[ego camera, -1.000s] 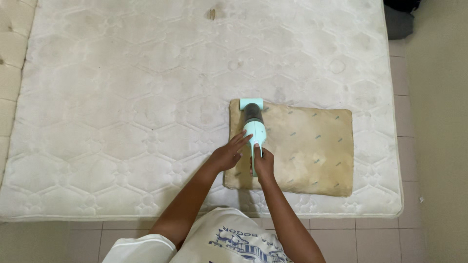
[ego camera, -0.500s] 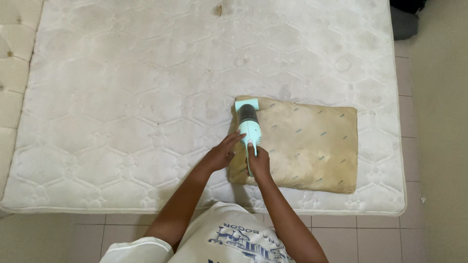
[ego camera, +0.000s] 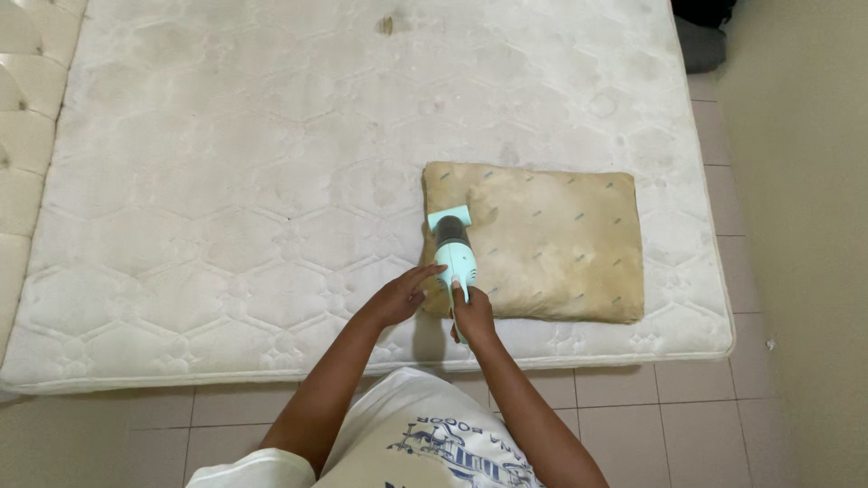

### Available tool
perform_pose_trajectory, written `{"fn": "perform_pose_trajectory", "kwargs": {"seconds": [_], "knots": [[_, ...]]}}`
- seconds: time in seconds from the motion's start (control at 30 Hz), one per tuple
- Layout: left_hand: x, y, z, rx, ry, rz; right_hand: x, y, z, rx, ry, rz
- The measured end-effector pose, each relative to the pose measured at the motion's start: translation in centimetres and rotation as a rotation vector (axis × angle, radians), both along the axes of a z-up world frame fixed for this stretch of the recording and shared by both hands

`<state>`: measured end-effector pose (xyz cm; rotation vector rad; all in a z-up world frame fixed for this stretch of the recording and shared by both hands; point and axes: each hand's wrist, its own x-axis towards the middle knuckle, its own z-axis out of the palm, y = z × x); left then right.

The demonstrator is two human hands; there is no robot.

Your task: The person uses a handheld vacuum cleaner to clean a pillow placed on a mattress. They move the vacuum back and forth across the pillow surface, then briefly vacuum the mattress edge before returning to the pillow.

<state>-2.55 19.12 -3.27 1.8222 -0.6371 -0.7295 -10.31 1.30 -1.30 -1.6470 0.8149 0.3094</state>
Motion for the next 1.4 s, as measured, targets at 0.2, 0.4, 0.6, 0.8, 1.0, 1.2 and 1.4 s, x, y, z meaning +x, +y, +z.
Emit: {"fn": "perform_pose_trajectory", "kwargs": {"seconds": [0.2,0.4,0.6,0.8,1.0,1.2,1.4], "knots": [[-3.5,1.0,0.2,0.124,0.001,-0.04,-4.2,1.0,-0.4,-0.008,0.019,-0.02],[-7.0,2.5,0.8,0.112,-0.124,-0.098,-8.2,2.2,-0.6,-0.023,-0.008,-0.031],[-10.1,3.8,1.1,0.14,-0.101,-0.188,-12.3,3.1,-2.0,-0.095,-0.059,-0.038],[-12.0,4.5,-0.4,0.094,-0.227,-0.277,-15.7,3.8,-2.3,-0.169,-0.095,-0.044],[-14.0,5.5,0.4,0.128,-0.241,-0.376,-19.1,5.7,-0.4,-0.104,-0.144,-0.113],[-15.4,5.5,2.4,0.314,-0.335,-0.461,-23.4,6.1,1.6,-0.008,-0.174,-0.183],[-15.9,3.8,0.0,0.216,-0.377,-0.462,-28.3,5.5,3.2,0.008,-0.112,-0.294]]}}
